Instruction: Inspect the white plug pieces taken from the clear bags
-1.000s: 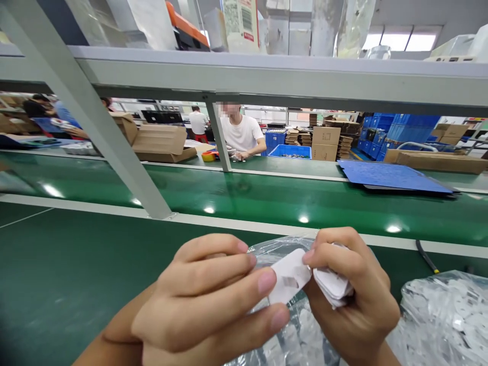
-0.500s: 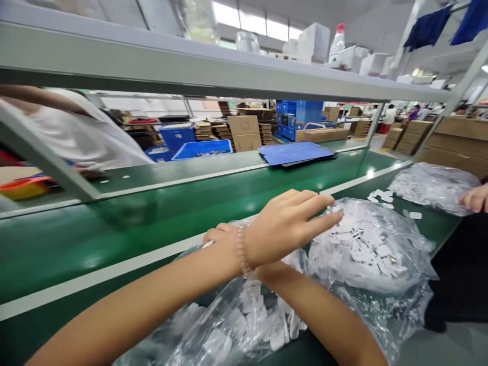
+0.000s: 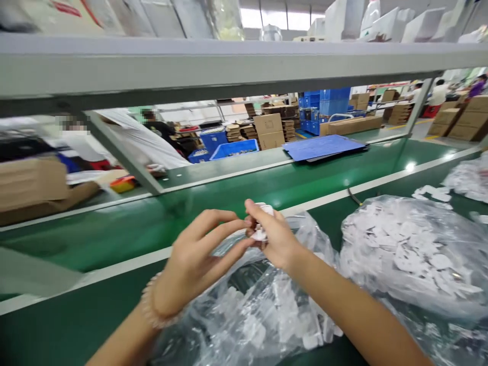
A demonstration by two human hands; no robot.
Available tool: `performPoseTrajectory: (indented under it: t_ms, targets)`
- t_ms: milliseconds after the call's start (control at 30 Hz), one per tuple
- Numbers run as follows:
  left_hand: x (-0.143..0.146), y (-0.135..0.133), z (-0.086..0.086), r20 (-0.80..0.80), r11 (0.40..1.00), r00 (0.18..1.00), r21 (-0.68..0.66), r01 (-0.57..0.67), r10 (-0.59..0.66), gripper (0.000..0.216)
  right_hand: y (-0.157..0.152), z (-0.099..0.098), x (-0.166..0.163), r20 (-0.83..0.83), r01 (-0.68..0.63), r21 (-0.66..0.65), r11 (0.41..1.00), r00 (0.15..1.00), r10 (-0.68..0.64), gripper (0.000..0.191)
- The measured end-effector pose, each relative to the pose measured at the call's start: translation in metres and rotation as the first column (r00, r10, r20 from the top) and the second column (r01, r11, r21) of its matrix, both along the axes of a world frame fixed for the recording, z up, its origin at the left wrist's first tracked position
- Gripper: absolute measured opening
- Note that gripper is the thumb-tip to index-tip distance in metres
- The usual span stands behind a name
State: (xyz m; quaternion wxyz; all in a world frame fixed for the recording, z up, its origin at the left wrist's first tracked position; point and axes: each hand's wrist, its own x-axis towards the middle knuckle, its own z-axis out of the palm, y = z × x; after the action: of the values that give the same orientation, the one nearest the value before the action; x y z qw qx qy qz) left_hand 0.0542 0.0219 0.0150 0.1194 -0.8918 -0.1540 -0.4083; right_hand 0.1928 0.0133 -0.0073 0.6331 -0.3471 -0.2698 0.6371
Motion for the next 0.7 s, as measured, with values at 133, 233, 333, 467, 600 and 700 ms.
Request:
performPoseTrajectory:
  t_ms: [133,233,333,467,600,700]
  targets:
    - [0.003,0.001,-0.01,-0.015,0.998,0.998,-0.028,0.061,-0.062,0.025,-0.01,0.005,-0.005,-0.131,-0.053,-0.045,0.998,0.99,0.047,0.053]
    - [0.003,-0.001,-0.009,-0.024,0.993,0.993,-0.016,0.113,-0.113,0.016,-0.015,0.009,-0.005,-0.164,-0.032,-0.083,0.996,0.986,0.018,0.056]
    - [0.0,0.001,-0.007,0.001,0.976,0.979,-0.076,0.204,-0.204,0.016,-0.014,0.011,-0.005,-0.165,-0.019,-0.084,0.996,0.986,0.005,0.055]
    - [-0.004,0.004,-0.002,0.133,0.9,0.943,-0.284,0.33,-0.304,0.011,-0.012,0.007,-0.005,-0.127,-0.014,-0.066,0.998,0.992,0.006,0.052]
    - [-0.011,0.003,0.007,0.323,0.854,0.887,-0.298,0.427,-0.33,0.009,-0.017,0.008,-0.004,-0.066,0.012,-0.021,1.0,0.998,-0.014,0.049]
    - [-0.02,0.0,0.013,0.387,0.855,0.852,-0.238,0.461,-0.352,0.011,-0.026,0.016,-0.002,-0.006,-0.019,0.071,0.997,1.0,0.019,0.04]
